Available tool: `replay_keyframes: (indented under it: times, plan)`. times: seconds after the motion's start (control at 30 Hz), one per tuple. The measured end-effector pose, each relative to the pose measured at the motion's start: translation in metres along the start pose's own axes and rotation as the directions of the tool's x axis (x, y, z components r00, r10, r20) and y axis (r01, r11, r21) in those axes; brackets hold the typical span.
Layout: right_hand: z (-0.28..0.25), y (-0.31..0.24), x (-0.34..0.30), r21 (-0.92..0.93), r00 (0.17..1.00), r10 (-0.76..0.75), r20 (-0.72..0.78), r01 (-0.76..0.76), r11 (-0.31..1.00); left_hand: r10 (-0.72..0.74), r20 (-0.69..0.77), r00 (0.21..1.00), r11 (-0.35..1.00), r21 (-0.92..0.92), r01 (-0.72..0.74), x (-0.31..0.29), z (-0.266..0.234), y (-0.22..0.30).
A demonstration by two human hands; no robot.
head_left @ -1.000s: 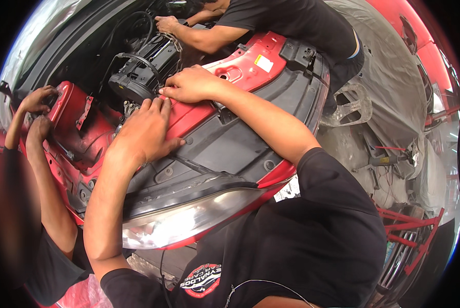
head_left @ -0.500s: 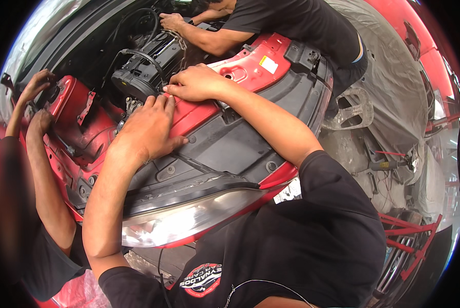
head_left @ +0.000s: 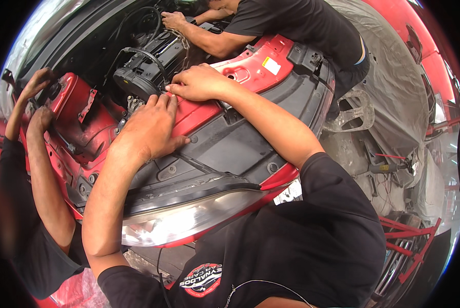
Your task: The person works on the engine of a red car with another individual, then sits on the floor to organize various tools into a case and a toolbox.
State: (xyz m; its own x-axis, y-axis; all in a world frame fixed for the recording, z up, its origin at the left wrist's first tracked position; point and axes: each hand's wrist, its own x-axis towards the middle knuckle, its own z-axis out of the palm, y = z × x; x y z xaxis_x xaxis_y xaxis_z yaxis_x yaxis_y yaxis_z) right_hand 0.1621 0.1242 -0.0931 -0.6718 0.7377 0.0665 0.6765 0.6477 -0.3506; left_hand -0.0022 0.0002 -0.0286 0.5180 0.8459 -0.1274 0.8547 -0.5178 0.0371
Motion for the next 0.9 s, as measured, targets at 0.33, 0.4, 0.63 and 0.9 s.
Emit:
replay_keyframes:
  times: [0.33, 0.4, 0.63, 0.9]
  plan:
    - [0.0017, 0.0009, 0.0006, 0.003, 0.999, -0.018, -0.031, 0.019, 1.0, 0.0, 0.0, 1.0, 1.0, -0.007, 0.0, 0.0005, 0.0002, -0.0012]
    - [0.0027, 0.0015, 0.0006, -0.002, 0.999, -0.027, -0.037, 0.027, 1.0, 0.009, -0.019, 1.0, 1.0, 0.0, -0.009, 0.0, 0.0031, -0.0025]
    - [0.0004, -0.0015, -0.0003, -0.007, 1.0, -0.013, -0.026, 0.013, 1.0, 0.024, -0.039, 0.999, 1.0, 0.005, -0.024, -0.0011, 0.0032, -0.0033]
    - [-0.0006, 0.0011, -0.0013, -0.023, 1.0, -0.015, -0.014, 0.014, 1.0, 0.029, -0.025, 0.999, 1.0, -0.001, -0.029, 0.002, 0.0007, -0.0011]
